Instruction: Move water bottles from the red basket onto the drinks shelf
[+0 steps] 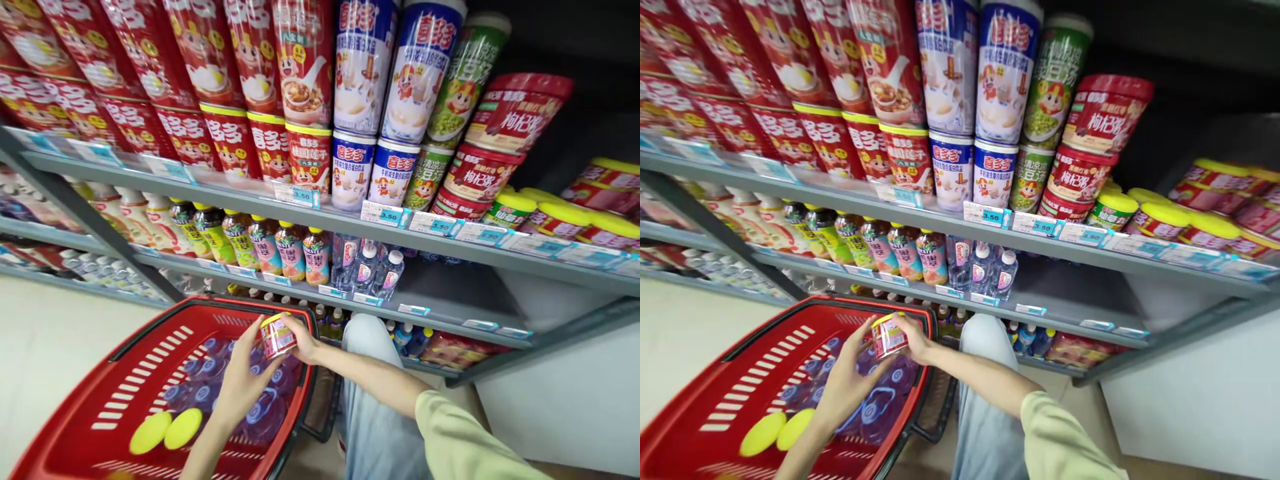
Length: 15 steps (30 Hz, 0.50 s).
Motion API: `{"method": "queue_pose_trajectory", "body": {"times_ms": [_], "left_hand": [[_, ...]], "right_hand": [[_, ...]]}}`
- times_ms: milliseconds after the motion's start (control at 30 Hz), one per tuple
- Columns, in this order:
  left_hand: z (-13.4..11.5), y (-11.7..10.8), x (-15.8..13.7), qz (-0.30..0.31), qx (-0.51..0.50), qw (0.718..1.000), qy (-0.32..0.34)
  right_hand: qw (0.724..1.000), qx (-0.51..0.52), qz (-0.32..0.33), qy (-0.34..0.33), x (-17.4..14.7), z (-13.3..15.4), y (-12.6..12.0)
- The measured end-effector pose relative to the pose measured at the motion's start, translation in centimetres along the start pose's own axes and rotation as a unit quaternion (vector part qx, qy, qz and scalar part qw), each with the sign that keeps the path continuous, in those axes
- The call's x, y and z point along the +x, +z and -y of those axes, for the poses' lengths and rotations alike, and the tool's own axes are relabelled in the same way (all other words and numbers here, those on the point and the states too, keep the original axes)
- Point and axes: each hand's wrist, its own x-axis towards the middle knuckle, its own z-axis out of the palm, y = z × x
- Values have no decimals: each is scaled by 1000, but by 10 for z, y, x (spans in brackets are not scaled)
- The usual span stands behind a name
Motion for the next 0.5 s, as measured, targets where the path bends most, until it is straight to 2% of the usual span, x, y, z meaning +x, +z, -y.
{"method": "queue_pose_trajectory", "body": {"times_ms": [133,300,500], "left_hand": [[5,-3,0,-28,32,999,25],[9,-2,3,-32,55,995,82],[9,6,2,-9,45,997,65]], "right_hand": [[998,55,-16,26,-2,-1,3],[995,86,-56,0,1,-1,4],[986,130,-102,-23,-3,-3,4]]}}
